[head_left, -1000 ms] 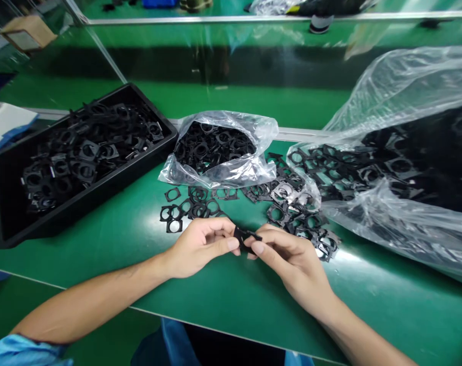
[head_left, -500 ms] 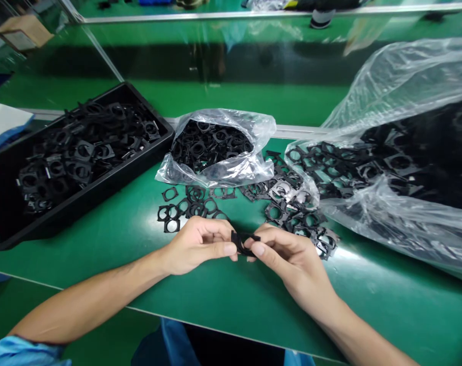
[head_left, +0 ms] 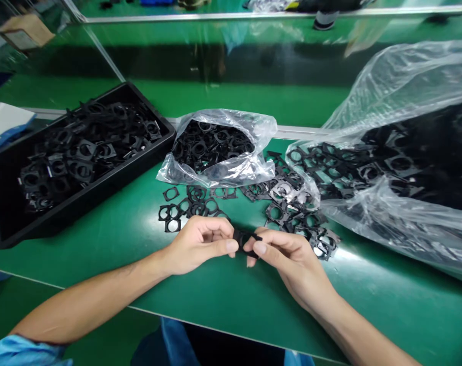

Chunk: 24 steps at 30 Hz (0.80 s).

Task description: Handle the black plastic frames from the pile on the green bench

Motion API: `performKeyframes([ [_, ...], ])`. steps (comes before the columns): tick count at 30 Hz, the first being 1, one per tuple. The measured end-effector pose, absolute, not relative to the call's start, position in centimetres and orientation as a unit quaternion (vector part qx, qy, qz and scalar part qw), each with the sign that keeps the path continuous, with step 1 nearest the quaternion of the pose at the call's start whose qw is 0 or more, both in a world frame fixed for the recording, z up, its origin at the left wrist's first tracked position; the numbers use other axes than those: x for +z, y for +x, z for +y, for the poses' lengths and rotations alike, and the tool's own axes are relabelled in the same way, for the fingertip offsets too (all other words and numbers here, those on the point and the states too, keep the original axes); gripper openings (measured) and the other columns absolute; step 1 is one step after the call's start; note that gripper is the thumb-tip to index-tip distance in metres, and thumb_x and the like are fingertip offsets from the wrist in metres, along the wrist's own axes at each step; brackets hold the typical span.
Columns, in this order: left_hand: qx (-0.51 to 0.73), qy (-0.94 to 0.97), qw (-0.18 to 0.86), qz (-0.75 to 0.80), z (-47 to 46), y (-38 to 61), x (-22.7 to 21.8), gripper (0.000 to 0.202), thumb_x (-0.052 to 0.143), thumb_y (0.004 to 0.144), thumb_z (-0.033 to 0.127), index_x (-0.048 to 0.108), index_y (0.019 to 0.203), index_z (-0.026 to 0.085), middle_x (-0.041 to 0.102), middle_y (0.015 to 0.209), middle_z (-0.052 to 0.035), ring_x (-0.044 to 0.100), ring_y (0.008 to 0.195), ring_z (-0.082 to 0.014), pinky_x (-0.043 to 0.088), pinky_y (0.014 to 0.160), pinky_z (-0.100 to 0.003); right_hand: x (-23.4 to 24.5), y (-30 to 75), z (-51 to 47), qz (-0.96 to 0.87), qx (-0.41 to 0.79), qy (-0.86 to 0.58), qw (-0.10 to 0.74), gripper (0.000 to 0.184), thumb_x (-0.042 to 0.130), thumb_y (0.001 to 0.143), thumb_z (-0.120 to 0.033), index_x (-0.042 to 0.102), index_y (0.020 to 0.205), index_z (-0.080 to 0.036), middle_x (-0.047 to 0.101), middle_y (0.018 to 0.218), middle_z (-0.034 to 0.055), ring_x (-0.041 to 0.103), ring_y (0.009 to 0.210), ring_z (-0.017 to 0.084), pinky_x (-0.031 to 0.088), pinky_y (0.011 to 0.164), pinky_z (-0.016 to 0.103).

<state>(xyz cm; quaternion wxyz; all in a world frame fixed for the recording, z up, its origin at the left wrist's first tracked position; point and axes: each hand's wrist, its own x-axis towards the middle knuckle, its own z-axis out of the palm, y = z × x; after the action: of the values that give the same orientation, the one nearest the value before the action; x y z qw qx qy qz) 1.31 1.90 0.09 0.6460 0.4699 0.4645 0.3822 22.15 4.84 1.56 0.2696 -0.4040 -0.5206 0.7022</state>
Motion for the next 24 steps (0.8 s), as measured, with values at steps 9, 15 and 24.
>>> performKeyframes([
  [9, 0.406, 0.414, 0.67, 0.464, 1.87, 1.28, -0.1, 0.031, 0.081, 0.082, 0.043, 0.073, 0.087, 0.013, 0.074, 0.075, -0.0055, 0.069, 0.069, -0.0162, 0.052, 0.064, -0.024, 1.65, 21.89, 5.01, -0.525, 0.697, -0.406, 0.27, 0.038, 0.073, 0.089, -0.052, 0.075, 0.07, -0.019, 0.072, 0.071, 0.0045, 0.066, 0.071, 0.019, 0.055, 0.073, 0.031],
  [15, 0.391, 0.399, 0.697, 0.449, 2.08, 1.0, 0.13, 0.026, 0.084, 0.08, 0.038, 0.077, 0.084, 0.013, 0.076, 0.069, -0.0049, 0.07, 0.064, -0.0152, 0.052, 0.06, -0.022, 1.33, 21.87, 4.91, -0.501, 0.718, -0.399, 0.274, 0.033, 0.075, 0.088, -0.049, 0.079, 0.075, -0.019, 0.071, 0.073, 0.0036, 0.065, 0.07, 0.017, 0.053, 0.069, 0.028],
  [24, 0.405, 0.366, 0.724, 0.421, 2.03, 1.12, -0.17, 0.024, 0.084, 0.082, 0.037, 0.079, 0.079, 0.014, 0.077, 0.066, -0.0045, 0.071, 0.062, -0.0135, 0.055, 0.064, -0.022, 1.18, 22.15, 4.96, -0.492, 0.742, -0.368, 0.268, 0.033, 0.074, 0.09, -0.049, 0.08, 0.076, -0.019, 0.067, 0.07, 0.0031, 0.062, 0.069, 0.017, 0.051, 0.07, 0.03],
])
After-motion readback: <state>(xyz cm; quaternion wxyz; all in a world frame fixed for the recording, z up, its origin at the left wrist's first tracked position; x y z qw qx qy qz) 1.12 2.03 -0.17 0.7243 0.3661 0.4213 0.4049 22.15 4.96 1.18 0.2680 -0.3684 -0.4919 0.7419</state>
